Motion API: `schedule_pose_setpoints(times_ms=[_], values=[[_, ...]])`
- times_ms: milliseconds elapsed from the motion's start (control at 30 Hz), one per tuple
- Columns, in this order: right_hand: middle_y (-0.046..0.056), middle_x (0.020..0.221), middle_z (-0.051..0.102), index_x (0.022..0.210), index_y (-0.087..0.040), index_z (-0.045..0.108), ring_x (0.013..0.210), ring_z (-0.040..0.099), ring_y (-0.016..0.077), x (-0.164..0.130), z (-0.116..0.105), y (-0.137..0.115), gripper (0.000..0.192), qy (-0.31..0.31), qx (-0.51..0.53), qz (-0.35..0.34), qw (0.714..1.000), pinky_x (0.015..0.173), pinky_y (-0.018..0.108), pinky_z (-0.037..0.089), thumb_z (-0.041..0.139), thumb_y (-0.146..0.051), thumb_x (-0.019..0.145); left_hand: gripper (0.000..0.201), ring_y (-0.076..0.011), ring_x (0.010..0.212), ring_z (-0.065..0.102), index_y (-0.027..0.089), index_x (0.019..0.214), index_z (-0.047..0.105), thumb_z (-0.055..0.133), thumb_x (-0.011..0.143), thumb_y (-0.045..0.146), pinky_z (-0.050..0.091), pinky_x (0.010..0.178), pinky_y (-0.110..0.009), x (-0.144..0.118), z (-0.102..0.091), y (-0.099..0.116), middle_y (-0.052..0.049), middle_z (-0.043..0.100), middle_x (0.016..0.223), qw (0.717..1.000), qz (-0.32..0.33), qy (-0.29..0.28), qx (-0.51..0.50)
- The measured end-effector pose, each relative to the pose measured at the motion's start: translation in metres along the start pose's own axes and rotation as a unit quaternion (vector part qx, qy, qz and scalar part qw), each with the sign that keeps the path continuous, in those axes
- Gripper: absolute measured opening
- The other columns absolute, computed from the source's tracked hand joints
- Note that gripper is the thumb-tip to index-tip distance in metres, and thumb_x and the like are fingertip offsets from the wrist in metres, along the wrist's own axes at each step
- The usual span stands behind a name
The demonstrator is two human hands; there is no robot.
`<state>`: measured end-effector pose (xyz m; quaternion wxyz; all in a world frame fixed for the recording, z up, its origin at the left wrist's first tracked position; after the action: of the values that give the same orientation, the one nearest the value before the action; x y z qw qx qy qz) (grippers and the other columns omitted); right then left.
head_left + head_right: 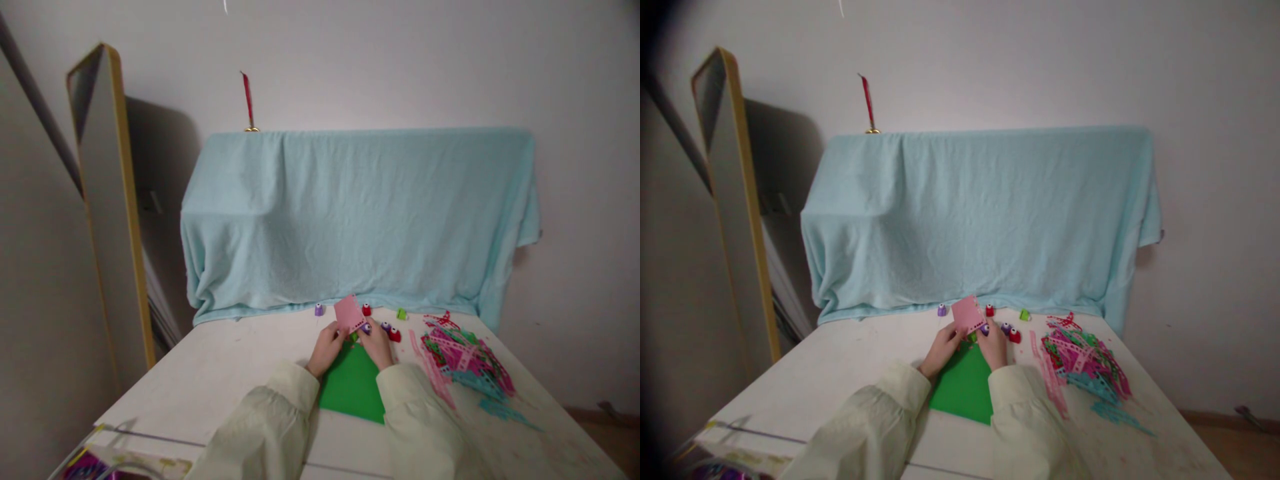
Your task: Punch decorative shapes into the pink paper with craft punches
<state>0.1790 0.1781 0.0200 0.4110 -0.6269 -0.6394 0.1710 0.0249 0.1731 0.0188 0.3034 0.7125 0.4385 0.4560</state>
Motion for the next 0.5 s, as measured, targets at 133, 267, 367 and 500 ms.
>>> schedule_pose_setpoints(times_ms=[133, 267, 367, 500], values=[[0.006, 0.09, 0.068, 0.099, -0.019, 0.061, 0.073, 0.064, 0.0184, 0.0012, 0.0024, 0.0019, 0.025, -0.001, 0.005, -0.009, 1.0, 0.063, 0.023, 0.044, 0.051, -0.027, 0.078, 0.043, -0.0133, 0.059, 0.051, 0.014, 0.081, 0.059, 0.038, 0.088, 0.051, 0.036, 0.057, -0.023, -0.0001, 0.0001, -0.0001, -0.003, 0.06, 0.071, 1.0, -0.003, -0.002, -0.001], [0.005, 0.087, 0.068, 0.099, -0.019, 0.062, 0.071, 0.064, 0.018, 0.0019, 0.0027, 0.0021, 0.025, 0.001, 0.002, -0.011, 1.0, 0.062, 0.023, 0.044, 0.052, -0.027, 0.078, 0.044, -0.0131, 0.058, 0.051, 0.014, 0.081, 0.059, 0.038, 0.088, 0.052, 0.037, 0.058, -0.023, -0.0005, -0.0001, 0.0001, -0.003, 0.06, 0.071, 1.0, -0.001, 0.001, -0.003], [0.005, 0.086, 0.068, 0.098, -0.019, 0.062, 0.07, 0.064, 0.0179, 0.0017, 0.0019, 0.0017, 0.024, 0.003, 0.0, -0.008, 1.0, 0.061, 0.023, 0.044, 0.052, -0.026, 0.077, 0.043, -0.0134, 0.06, 0.051, 0.014, 0.081, 0.059, 0.039, 0.088, 0.051, 0.037, 0.058, -0.023, -0.0004, 0.0, -0.0004, -0.003, 0.06, 0.072, 1.0, 0.002, 0.0, 0.001], [0.005, 0.086, 0.068, 0.097, -0.019, 0.063, 0.07, 0.064, 0.0184, 0.0003, -0.0008, -0.0003, 0.024, 0.01, 0.006, -0.006, 1.0, 0.062, 0.023, 0.044, 0.053, -0.025, 0.077, 0.042, -0.0135, 0.062, 0.051, 0.014, 0.08, 0.06, 0.038, 0.089, 0.05, 0.036, 0.059, -0.023, 0.0005, 0.0008, -0.0015, -0.003, 0.059, 0.072, 1.0, 0.005, -0.008, 0.011]])
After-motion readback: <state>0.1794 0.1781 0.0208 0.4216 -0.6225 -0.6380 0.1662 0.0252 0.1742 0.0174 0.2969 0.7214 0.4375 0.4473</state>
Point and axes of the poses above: each hand's wrist, its own x-axis towards the middle knuckle, its own z-axis out of the palm, y = z × x, the point moved 7 cm from there along x, towards the middle knuckle
